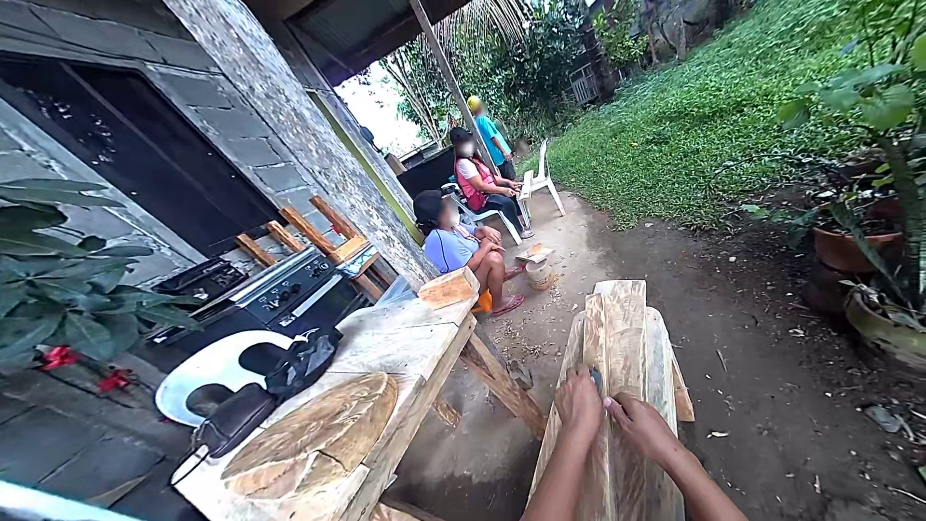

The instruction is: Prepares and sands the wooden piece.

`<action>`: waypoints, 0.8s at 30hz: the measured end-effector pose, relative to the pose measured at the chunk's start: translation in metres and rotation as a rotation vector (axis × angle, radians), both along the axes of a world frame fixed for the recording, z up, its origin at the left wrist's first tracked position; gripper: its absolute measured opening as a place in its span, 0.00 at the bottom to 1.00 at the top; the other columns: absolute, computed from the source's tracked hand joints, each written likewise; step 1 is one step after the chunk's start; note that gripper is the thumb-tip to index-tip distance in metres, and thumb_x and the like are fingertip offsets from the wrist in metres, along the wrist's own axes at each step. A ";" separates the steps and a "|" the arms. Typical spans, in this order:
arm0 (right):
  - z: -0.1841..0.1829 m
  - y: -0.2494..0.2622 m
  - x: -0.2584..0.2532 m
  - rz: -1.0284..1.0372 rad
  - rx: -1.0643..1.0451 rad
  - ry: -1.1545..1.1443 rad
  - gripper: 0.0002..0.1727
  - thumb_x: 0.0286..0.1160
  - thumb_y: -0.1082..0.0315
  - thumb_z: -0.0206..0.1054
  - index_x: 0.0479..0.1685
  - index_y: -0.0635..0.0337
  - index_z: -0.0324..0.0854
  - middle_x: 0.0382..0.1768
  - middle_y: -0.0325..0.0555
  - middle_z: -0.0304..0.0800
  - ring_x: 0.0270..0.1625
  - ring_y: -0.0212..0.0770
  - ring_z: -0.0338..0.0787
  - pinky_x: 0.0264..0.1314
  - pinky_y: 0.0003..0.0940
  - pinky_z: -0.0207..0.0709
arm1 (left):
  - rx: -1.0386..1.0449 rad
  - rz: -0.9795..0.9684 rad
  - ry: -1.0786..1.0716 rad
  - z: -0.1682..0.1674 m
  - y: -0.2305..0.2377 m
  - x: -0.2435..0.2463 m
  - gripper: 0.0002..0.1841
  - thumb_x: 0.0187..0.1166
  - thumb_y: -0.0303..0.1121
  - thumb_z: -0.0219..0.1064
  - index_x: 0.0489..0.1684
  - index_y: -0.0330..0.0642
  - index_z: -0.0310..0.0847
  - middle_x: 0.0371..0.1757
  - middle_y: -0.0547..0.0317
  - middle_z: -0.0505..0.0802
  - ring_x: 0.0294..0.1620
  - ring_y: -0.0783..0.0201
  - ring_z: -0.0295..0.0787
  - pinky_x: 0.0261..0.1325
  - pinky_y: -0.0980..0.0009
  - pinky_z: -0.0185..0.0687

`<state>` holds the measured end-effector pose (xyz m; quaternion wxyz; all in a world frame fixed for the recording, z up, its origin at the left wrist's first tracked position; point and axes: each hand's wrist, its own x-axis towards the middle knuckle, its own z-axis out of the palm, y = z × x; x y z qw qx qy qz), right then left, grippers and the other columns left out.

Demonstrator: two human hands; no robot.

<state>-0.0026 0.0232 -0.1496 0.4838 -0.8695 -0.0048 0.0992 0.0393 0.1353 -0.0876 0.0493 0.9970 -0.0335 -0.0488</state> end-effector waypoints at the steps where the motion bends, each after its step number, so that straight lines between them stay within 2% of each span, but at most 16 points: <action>1: 0.000 0.001 0.001 -0.002 -0.004 0.000 0.33 0.95 0.44 0.44 0.71 0.63 0.80 0.60 0.63 0.90 0.67 0.58 0.88 0.75 0.59 0.74 | 0.005 0.010 -0.001 0.002 -0.004 0.009 0.21 0.93 0.40 0.51 0.79 0.44 0.74 0.74 0.43 0.85 0.67 0.44 0.88 0.67 0.47 0.82; 7: 0.002 0.001 0.003 -0.003 -0.013 0.011 0.33 0.96 0.44 0.43 0.71 0.63 0.80 0.60 0.63 0.90 0.68 0.59 0.88 0.75 0.59 0.74 | 0.011 0.038 -0.003 0.001 -0.015 0.031 0.22 0.92 0.40 0.52 0.82 0.48 0.72 0.75 0.45 0.84 0.67 0.45 0.88 0.66 0.48 0.83; 14: 0.001 0.000 -0.002 0.020 -0.007 -0.006 0.33 0.95 0.44 0.43 0.71 0.64 0.80 0.61 0.64 0.89 0.69 0.59 0.87 0.75 0.60 0.73 | -0.010 0.042 0.056 0.005 -0.012 0.033 0.25 0.91 0.41 0.53 0.85 0.44 0.66 0.76 0.43 0.83 0.71 0.45 0.86 0.70 0.46 0.81; 15: 0.000 -0.002 -0.003 0.021 -0.004 -0.004 0.33 0.95 0.44 0.44 0.72 0.64 0.80 0.62 0.64 0.89 0.69 0.59 0.87 0.76 0.60 0.73 | -0.019 0.036 0.037 0.002 -0.013 0.032 0.26 0.91 0.41 0.53 0.87 0.45 0.64 0.77 0.43 0.83 0.71 0.45 0.86 0.70 0.46 0.81; 17: -0.001 -0.004 -0.004 0.021 -0.001 0.001 0.33 0.95 0.44 0.45 0.73 0.63 0.79 0.63 0.63 0.89 0.70 0.60 0.87 0.76 0.61 0.73 | -0.056 -0.012 -0.025 -0.004 -0.011 0.032 0.28 0.90 0.38 0.54 0.91 0.54 0.60 0.77 0.44 0.83 0.68 0.43 0.88 0.68 0.45 0.83; 20: -0.001 -0.005 -0.003 0.026 -0.001 0.009 0.32 0.95 0.44 0.46 0.75 0.62 0.78 0.63 0.62 0.90 0.70 0.59 0.88 0.77 0.60 0.74 | -0.115 -0.094 -0.115 -0.015 -0.002 0.029 0.23 0.90 0.35 0.53 0.84 0.57 0.73 0.77 0.43 0.83 0.66 0.43 0.88 0.67 0.46 0.83; 22: 0.000 -0.004 -0.001 0.025 0.002 0.011 0.32 0.95 0.45 0.46 0.75 0.62 0.78 0.63 0.62 0.89 0.70 0.58 0.88 0.77 0.59 0.73 | -0.152 -0.118 -0.140 -0.019 0.006 0.021 0.21 0.91 0.37 0.53 0.79 0.52 0.78 0.74 0.43 0.85 0.68 0.44 0.87 0.70 0.47 0.82; 24: 0.002 -0.002 -0.001 0.017 -0.001 0.000 0.31 0.96 0.47 0.45 0.73 0.63 0.79 0.63 0.63 0.89 0.70 0.59 0.87 0.77 0.59 0.73 | -0.201 -0.140 -0.140 -0.023 0.018 0.008 0.22 0.91 0.42 0.56 0.77 0.45 0.79 0.74 0.41 0.85 0.72 0.44 0.85 0.74 0.48 0.79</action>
